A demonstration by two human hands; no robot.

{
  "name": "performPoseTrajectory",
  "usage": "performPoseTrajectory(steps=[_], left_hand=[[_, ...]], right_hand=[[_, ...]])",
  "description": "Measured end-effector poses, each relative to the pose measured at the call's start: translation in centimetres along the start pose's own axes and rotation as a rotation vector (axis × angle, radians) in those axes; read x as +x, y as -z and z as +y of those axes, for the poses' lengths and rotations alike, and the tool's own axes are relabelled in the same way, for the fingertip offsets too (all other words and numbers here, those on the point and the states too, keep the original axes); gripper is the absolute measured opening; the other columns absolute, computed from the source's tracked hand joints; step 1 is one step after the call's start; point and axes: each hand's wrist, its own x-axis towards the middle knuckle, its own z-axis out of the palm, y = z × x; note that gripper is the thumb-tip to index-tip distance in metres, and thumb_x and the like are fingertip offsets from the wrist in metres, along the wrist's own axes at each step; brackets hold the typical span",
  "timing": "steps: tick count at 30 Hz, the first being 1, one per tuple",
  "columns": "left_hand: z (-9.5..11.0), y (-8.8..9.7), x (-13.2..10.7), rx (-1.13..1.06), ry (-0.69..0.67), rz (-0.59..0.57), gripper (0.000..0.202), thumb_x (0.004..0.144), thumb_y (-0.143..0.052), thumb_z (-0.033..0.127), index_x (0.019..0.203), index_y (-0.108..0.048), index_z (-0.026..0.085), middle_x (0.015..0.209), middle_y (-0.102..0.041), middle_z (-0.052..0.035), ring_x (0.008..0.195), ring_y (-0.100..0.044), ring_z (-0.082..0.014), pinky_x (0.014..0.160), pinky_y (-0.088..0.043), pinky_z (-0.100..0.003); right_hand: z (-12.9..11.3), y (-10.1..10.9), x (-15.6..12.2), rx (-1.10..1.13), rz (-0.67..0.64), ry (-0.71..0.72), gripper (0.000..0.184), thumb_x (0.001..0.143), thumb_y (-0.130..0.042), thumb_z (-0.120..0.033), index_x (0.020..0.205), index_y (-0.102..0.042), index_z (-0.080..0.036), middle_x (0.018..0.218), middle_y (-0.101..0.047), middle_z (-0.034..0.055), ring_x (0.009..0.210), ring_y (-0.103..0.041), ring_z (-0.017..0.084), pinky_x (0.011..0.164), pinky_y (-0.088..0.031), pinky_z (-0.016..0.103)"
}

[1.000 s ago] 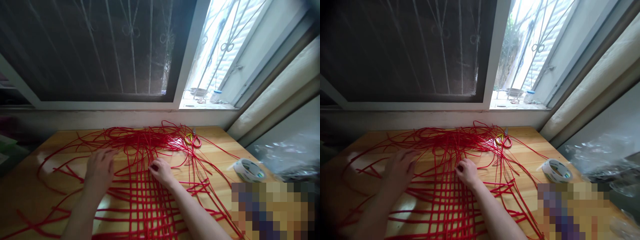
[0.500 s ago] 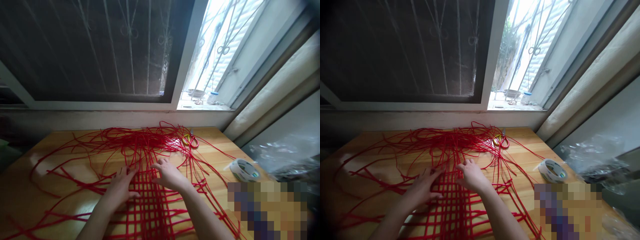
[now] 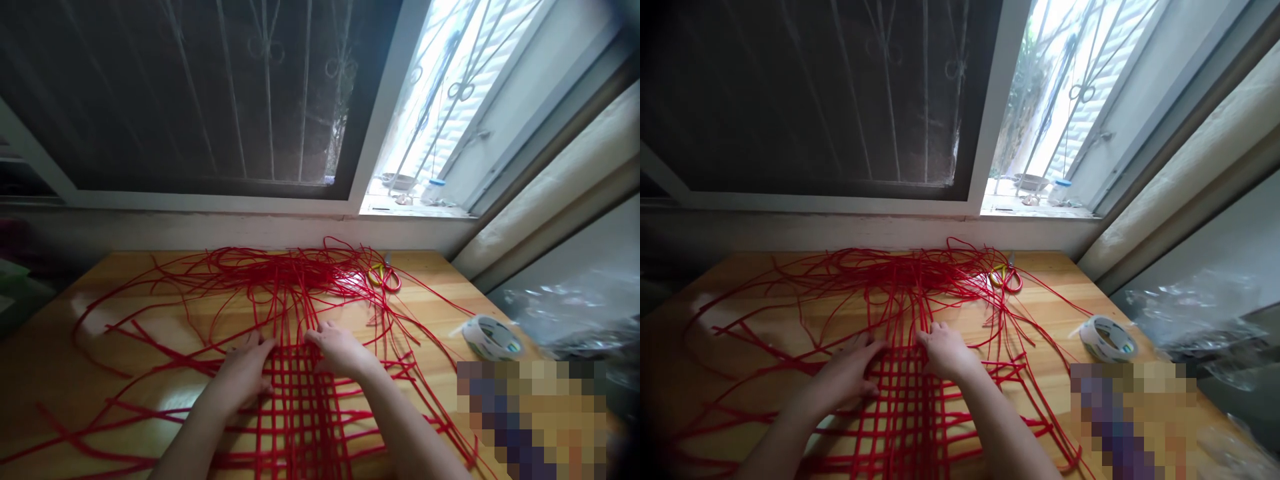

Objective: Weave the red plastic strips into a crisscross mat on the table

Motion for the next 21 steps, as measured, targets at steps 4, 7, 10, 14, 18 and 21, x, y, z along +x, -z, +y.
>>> performPoseTrajectory(steps=[4,7,10,14,18,21], left_hand=[[0.0,0.3,-0.2,0.003,-0.02,-0.03,0.05,0.059,-0.065,0.021,0.108,-0.057,0.026,0.105,-0.054,-0.0069,0.1,-0.051,-0.0254,0.083,-0.039,-0.034],[0.4,0.8,-0.5,0.025,-0.024,0.006,0.055,0.06,-0.068,0.026,0.113,-0.054,0.024,0.111,-0.052,-0.0089,0.105,-0.049,-0.0272,0.086,-0.038,-0.036],[0.8,1.4,-1.0,0.037,-0.074,0.085,0.057,0.062,-0.069,0.033,0.116,-0.052,0.023,0.115,-0.051,-0.0087,0.108,-0.047,-0.0267,0.09,-0.037,-0.036],[0.7,0.2,-1.6,0.059,-0.141,0.143,0.055,0.064,-0.068,0.041,0.113,-0.054,0.02,0.11,-0.054,-0.0088,0.105,-0.048,-0.0255,0.091,-0.038,-0.036],[0.1,-3.4,-1.8,0.092,-0.132,0.272,0.06,0.069,-0.063,0.047,0.119,-0.05,0.018,0.119,-0.049,-0.0122,0.111,-0.044,-0.0275,0.094,-0.035,-0.04],[-0.2,-5.3,-1.9,0.064,-0.114,0.37,0.057,0.074,-0.055,0.052,0.121,-0.049,0.019,0.12,-0.048,-0.0122,0.111,-0.041,-0.0271,0.095,-0.034,-0.041]], right_hand=[[0.0,0.2,0.1,0.005,-0.062,0.019,0.03,0.067,-0.06,-0.019,0.097,-0.058,-0.022,0.088,-0.057,0.006,0.075,-0.053,0.019,0.056,-0.034,0.024],[0.4,0.7,0.1,0.047,-0.084,0.025,0.032,0.069,-0.063,-0.023,0.1,-0.058,-0.023,0.089,-0.058,0.0053,0.077,-0.054,0.018,0.059,-0.036,0.025],[0.6,1.6,-0.6,0.115,0.003,0.004,0.048,0.07,-0.065,-0.034,0.115,-0.051,-0.024,0.096,-0.057,0.0064,0.088,-0.053,0.021,0.068,-0.039,0.027],[0.0,1.5,-2.6,0.119,0.099,-0.026,0.036,0.077,-0.059,-0.039,0.108,-0.054,-0.021,0.096,-0.056,0.0073,0.091,-0.051,0.021,0.073,-0.04,0.029],[-1.3,-2.0,-4.4,0.101,0.239,-0.071,0.041,0.074,-0.063,-0.034,0.112,-0.052,-0.021,0.102,-0.053,0.0079,0.096,-0.047,0.022,0.08,-0.04,0.032],[-1.8,-5.1,-4.4,0.1,0.372,-0.118,0.042,0.078,-0.058,-0.033,0.118,-0.049,-0.023,0.105,-0.052,0.0088,0.099,-0.044,0.023,0.085,-0.038,0.035]])
